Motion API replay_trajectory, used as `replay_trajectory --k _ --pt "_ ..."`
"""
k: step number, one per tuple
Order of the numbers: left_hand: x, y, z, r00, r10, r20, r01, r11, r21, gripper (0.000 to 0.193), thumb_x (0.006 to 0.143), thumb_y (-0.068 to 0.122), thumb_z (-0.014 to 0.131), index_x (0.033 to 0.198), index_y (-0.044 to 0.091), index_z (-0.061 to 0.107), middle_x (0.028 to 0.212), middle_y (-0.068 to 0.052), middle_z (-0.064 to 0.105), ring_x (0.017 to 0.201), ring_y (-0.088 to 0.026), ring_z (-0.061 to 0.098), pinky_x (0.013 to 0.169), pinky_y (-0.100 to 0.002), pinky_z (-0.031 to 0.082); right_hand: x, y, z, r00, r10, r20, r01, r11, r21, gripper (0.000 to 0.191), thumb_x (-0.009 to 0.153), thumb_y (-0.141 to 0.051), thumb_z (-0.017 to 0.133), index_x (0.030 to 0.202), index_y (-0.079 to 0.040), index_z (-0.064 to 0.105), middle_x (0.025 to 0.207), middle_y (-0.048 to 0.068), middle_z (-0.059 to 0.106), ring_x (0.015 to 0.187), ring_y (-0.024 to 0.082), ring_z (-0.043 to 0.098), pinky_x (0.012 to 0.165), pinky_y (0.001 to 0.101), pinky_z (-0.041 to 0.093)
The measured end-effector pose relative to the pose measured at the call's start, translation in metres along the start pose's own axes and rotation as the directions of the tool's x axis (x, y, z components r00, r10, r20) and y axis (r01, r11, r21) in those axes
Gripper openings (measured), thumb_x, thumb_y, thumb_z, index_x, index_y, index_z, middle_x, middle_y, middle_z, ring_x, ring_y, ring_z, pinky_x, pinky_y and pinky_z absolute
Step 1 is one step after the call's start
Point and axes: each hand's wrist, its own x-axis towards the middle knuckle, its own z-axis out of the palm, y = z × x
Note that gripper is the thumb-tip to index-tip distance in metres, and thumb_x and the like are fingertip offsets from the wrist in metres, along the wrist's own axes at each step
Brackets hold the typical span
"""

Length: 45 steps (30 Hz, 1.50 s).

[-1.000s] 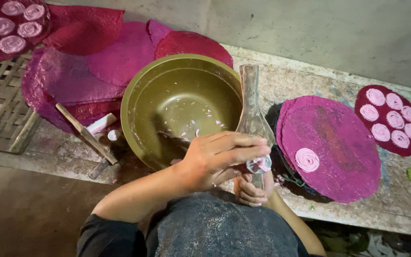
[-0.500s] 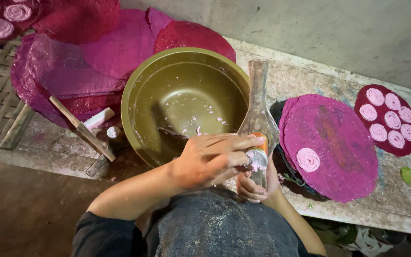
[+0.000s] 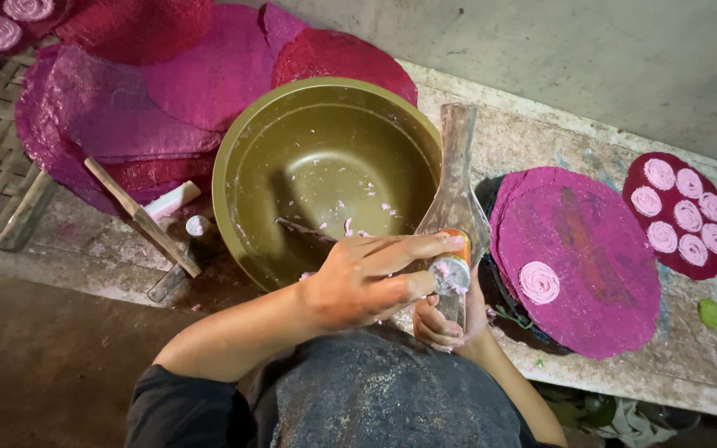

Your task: The person sits at a workbench and uses a hand-held extruder press to pipe pink paste into spiral rosettes on round pink boards. They load paste from a large bowl into the tool, squeeze rosettes one by one onto the boards, and set filled boards aside on a rack.

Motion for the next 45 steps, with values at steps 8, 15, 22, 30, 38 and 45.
replay_trajectory --k 8,15,22,30,38,45 --pt "-0.001 0.000 0.003 0.999 -0.033 0.013 0.034 0.996 -0.082 0.034 0.096 0.016 0.076 0.122 0.009 0.055 0.147 -0.015 0.057 0.119 -0.030 0.072 0.093 -0.037 0.064 0.004 0.002 0.002 0.999 -0.009 0.032 0.010 0.999 -0.031 0.094 0.091 -0.090 0.022 0.102 -0.006 0.061 0.047 -0.001 0.042 0.033 0.011 0.041 0.032 0.0246 0.036" --pt "-0.071 -0.025 -0.017 0.658 -0.702 0.271 0.604 0.708 0.367 0.057 0.078 0.037 0.079 0.118 0.001 0.063 0.133 -0.017 0.057 0.120 -0.032 0.057 0.094 -0.045 0.054 -0.016 -0.025 0.020 0.897 -0.274 -0.346 0.145 0.924 -0.355 0.094 0.094 -0.087 0.026 0.105 -0.001 0.060 0.050 -0.001 0.042 0.032 0.012 0.036 0.034 0.0278 0.032" --pt "-0.119 -0.080 0.013 0.010 -0.614 0.789 0.529 0.673 0.517 0.043 0.107 0.049 0.052 0.132 0.017 0.067 0.152 -0.027 0.032 0.140 -0.049 0.025 0.114 -0.058 0.027 -0.013 -0.062 0.011 0.944 -0.280 -0.171 0.206 0.911 -0.357 0.094 0.091 -0.087 0.033 0.112 0.001 0.059 0.056 0.005 0.045 0.044 0.017 0.044 0.045 0.0317 0.038" --pt "-0.023 -0.010 -0.039 0.702 -0.552 0.450 0.502 0.832 0.238 0.055 0.083 0.035 0.069 0.128 0.005 0.058 0.118 -0.019 0.062 0.108 -0.037 0.062 0.095 -0.051 0.046 0.021 -0.080 0.081 0.999 -0.053 -0.010 -0.029 -0.368 -0.930 0.062 0.091 -0.066 0.062 0.094 -0.005 0.072 0.073 0.002 0.071 0.061 0.018 0.073 0.057 0.0317 0.059" --pt "0.021 0.012 -0.046 0.275 -0.431 0.859 0.585 0.785 0.207 0.040 0.076 0.028 0.073 0.113 0.019 0.063 0.090 -0.011 0.071 0.081 -0.033 0.069 0.073 -0.046 0.053 0.085 -0.097 0.159 0.831 0.488 0.267 0.546 -0.619 -0.565 0.061 0.083 -0.063 0.068 0.089 -0.001 0.064 0.072 0.012 0.059 0.064 0.032 0.061 0.055 0.0433 0.048" --pt "-0.010 0.000 -0.058 0.205 -0.522 0.828 0.542 0.765 0.348 0.032 0.090 0.033 0.068 0.121 0.028 0.065 0.087 -0.009 0.074 0.077 -0.031 0.072 0.069 -0.044 0.054 0.056 -0.084 0.135 0.883 0.468 0.040 0.150 -0.201 -0.968 0.051 0.105 -0.051 0.053 0.093 -0.002 0.063 0.083 0.013 0.063 0.083 0.035 0.069 0.072 0.0468 0.051"
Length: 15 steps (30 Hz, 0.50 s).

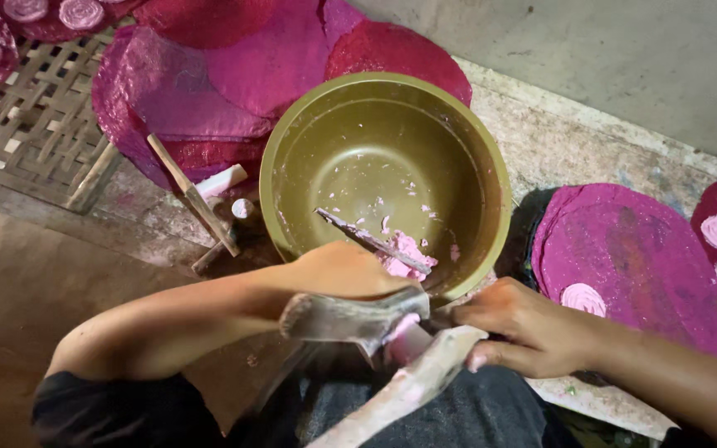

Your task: The person sits at a workbench and uses a hand-held extruder press to pipe pink paste into spiral rosettes on round pink boards. They load paste from a large bowl into the tool, squeeze rosettes one by one onto the boards, and set filled boards aside on a rack.

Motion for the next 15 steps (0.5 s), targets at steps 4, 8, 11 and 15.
replay_trajectory --k 4,8,11,15 --pt "-0.013 -0.094 0.024 0.962 -0.149 -0.228 0.058 0.930 -0.362 0.037 0.087 0.021 0.071 0.123 0.014 0.066 0.097 -0.012 0.075 0.083 -0.026 0.071 0.071 -0.040 0.056 -0.037 0.004 -0.007 0.987 -0.047 -0.156 -0.003 0.952 -0.306 0.042 0.095 -0.047 0.057 0.087 -0.006 0.065 0.076 0.011 0.064 0.074 0.033 0.067 0.067 0.0464 0.051" --pt "-0.007 -0.166 0.066 0.947 -0.234 -0.219 -0.046 0.575 -0.817 0.043 0.085 0.009 0.073 0.126 0.000 0.067 0.108 -0.014 0.077 0.089 -0.021 0.070 0.073 -0.036 0.059 -0.049 0.016 -0.017 0.923 -0.281 -0.264 -0.051 0.590 -0.806 0.016 0.094 -0.023 0.071 0.086 -0.010 0.068 0.077 0.005 0.066 0.072 0.023 0.065 0.065 0.0402 0.054" --pt "0.019 -0.164 0.089 0.953 -0.105 0.285 0.301 0.185 -0.936 0.035 0.089 0.010 0.063 0.121 -0.003 0.069 0.104 -0.016 0.078 0.075 -0.023 0.068 0.066 -0.036 0.062 -0.041 0.030 -0.036 0.883 -0.421 -0.205 -0.124 0.212 -0.969 0.011 0.086 -0.011 0.080 0.087 -0.013 0.069 0.080 0.004 0.068 0.073 0.019 0.065 0.066 0.0363 0.051" --pt "0.054 -0.104 0.123 0.997 0.063 -0.035 -0.028 -0.113 -0.993 0.026 0.092 0.003 0.061 0.115 -0.007 0.064 0.098 -0.018 0.072 0.082 -0.024 0.072 0.071 -0.035 0.062 -0.026 0.039 -0.048 0.858 -0.477 -0.193 -0.154 0.120 -0.981 0.024 0.082 -0.011 0.084 0.105 -0.014 0.078 0.098 0.005 0.069 0.092 0.021 0.067 0.086 0.0383 0.055"
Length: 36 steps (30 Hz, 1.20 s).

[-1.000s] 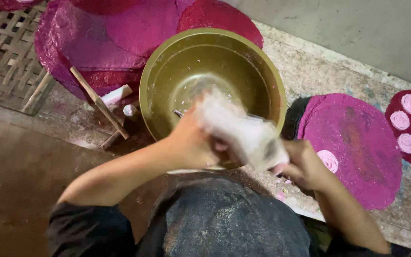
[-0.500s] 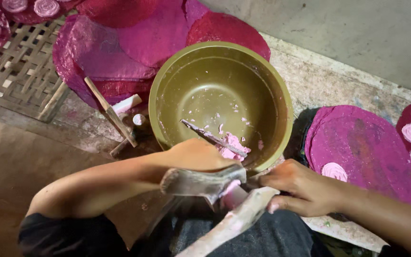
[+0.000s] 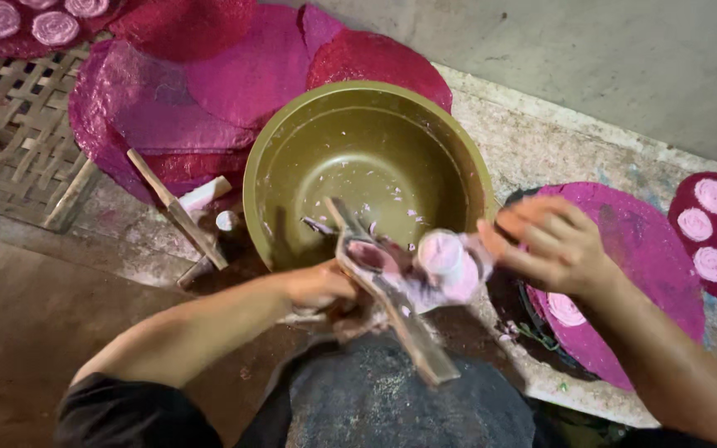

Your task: The person sits at a workbench and uses a hand-held extruder press to pipe pink paste into spiral rosettes on round pink boards. They load paste from a large bowl into the tool, squeeze rosettes one by one onto the boards, and set filled boards aside on a rack.

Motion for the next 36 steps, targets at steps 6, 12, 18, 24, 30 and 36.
replay_trajectory --k 6,12,18,24,30,36 --pt "-0.020 0.009 0.003 0.873 0.243 -0.423 -0.130 0.952 0.278 0.033 0.087 0.000 0.068 0.120 -0.001 0.069 0.103 -0.012 0.073 0.089 -0.019 0.066 0.073 -0.034 0.054 0.011 -0.045 0.050 0.895 0.436 -0.099 -0.404 0.883 0.239 0.040 0.093 -0.013 0.086 0.129 -0.015 0.067 0.133 0.010 0.053 0.120 0.033 0.057 0.103 0.0446 0.052" --pt "-0.041 0.018 0.010 0.838 0.486 -0.249 -0.299 0.790 0.536 0.054 0.082 0.006 0.081 0.131 0.005 0.060 0.121 -0.006 0.069 0.113 -0.016 0.066 0.100 -0.035 0.055 0.028 -0.042 0.088 0.619 0.473 0.627 -0.101 -0.744 0.661 0.050 0.100 -0.030 0.070 0.145 -0.016 0.052 0.124 0.010 0.062 0.085 0.013 0.064 0.066 0.0221 0.053" --pt "-0.046 0.032 -0.009 0.845 0.533 -0.039 -0.496 0.809 0.316 0.042 0.093 0.013 0.073 0.132 0.005 0.059 0.126 -0.009 0.068 0.122 -0.019 0.065 0.111 -0.037 0.054 0.048 -0.022 0.101 0.500 0.658 0.563 -0.104 -0.600 0.793 0.015 0.115 -0.018 0.060 0.119 -0.004 0.057 0.105 0.014 0.068 0.066 0.013 0.060 0.049 0.0178 0.044" --pt "-0.038 0.006 -0.024 0.709 0.599 -0.372 -0.407 0.779 0.478 0.022 0.096 0.007 0.068 0.117 0.001 0.067 0.110 -0.010 0.069 0.102 -0.022 0.067 0.092 -0.038 0.058 0.035 -0.028 0.160 0.356 0.445 0.822 -0.230 -0.811 0.539 0.057 0.104 -0.053 0.029 0.118 -0.005 0.055 0.103 0.011 0.069 0.081 0.015 0.069 0.080 0.0290 0.064" --pt "-0.032 -0.013 -0.005 0.357 0.875 -0.328 -0.463 0.470 0.751 0.030 0.096 0.006 0.072 0.124 0.002 0.062 0.117 -0.008 0.067 0.107 -0.019 0.066 0.094 -0.036 0.056 0.042 -0.113 0.221 0.729 0.012 0.685 -0.678 0.154 0.719 0.047 0.097 -0.019 0.064 0.143 -0.013 0.058 0.123 0.011 0.068 0.097 0.022 0.068 0.079 0.0334 0.058" --pt "-0.009 -0.019 0.012 0.154 0.902 -0.402 -0.456 0.426 0.782 0.041 0.096 0.008 0.074 0.132 0.001 0.056 0.126 -0.009 0.062 0.114 -0.019 0.063 0.100 -0.034 0.053 0.013 -0.035 0.176 0.173 0.026 0.985 -0.818 0.560 0.129 0.029 0.096 -0.030 0.057 0.118 -0.022 0.073 0.086 0.009 0.081 0.081 0.024 0.079 0.074 0.0421 0.060"
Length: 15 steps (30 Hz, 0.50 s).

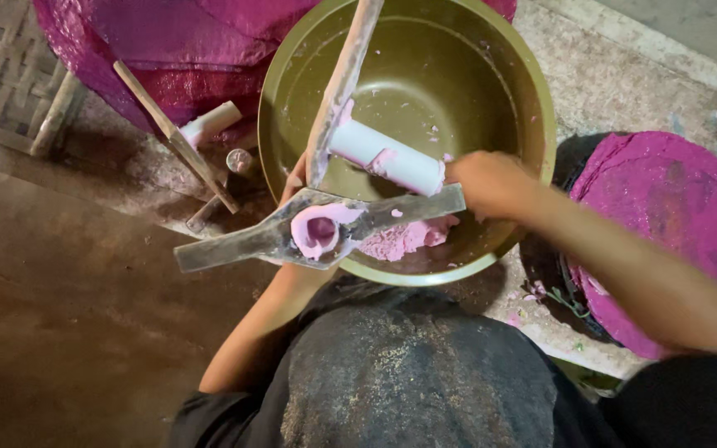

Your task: The person sits at a workbench and uses a hand-held extruder press to pipe pink paste into spiral rosettes on round pink boards. They load paste from a large bowl into the tool, squeeze rosettes one by one onto the boards, and set filled boards aside on a rack.

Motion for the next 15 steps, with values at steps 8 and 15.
replay_trajectory --k 8,15 --pt "-0.004 0.013 0.001 1.000 0.005 -0.008 -0.005 1.000 0.002 0.056 0.096 0.009 0.076 0.143 0.000 0.048 0.139 -0.011 0.056 0.124 -0.018 0.059 0.107 -0.032 0.050 -0.043 0.005 0.023 0.996 0.075 -0.049 -0.085 0.960 -0.266 0.023 0.089 -0.015 0.055 0.103 -0.014 0.074 0.090 0.019 0.074 0.085 0.039 0.074 0.077 0.0503 0.059" --pt "0.002 0.016 0.006 0.999 0.022 -0.042 -0.021 1.000 0.004 0.070 0.096 0.011 0.079 0.153 -0.001 0.040 0.150 -0.012 0.051 0.132 -0.017 0.056 0.114 -0.031 0.046 -0.033 -0.028 0.039 0.999 -0.009 0.040 0.015 0.985 -0.172 0.041 0.077 -0.009 0.067 0.117 -0.006 0.062 0.090 0.022 0.073 0.090 0.041 0.071 0.075 0.0513 0.058"
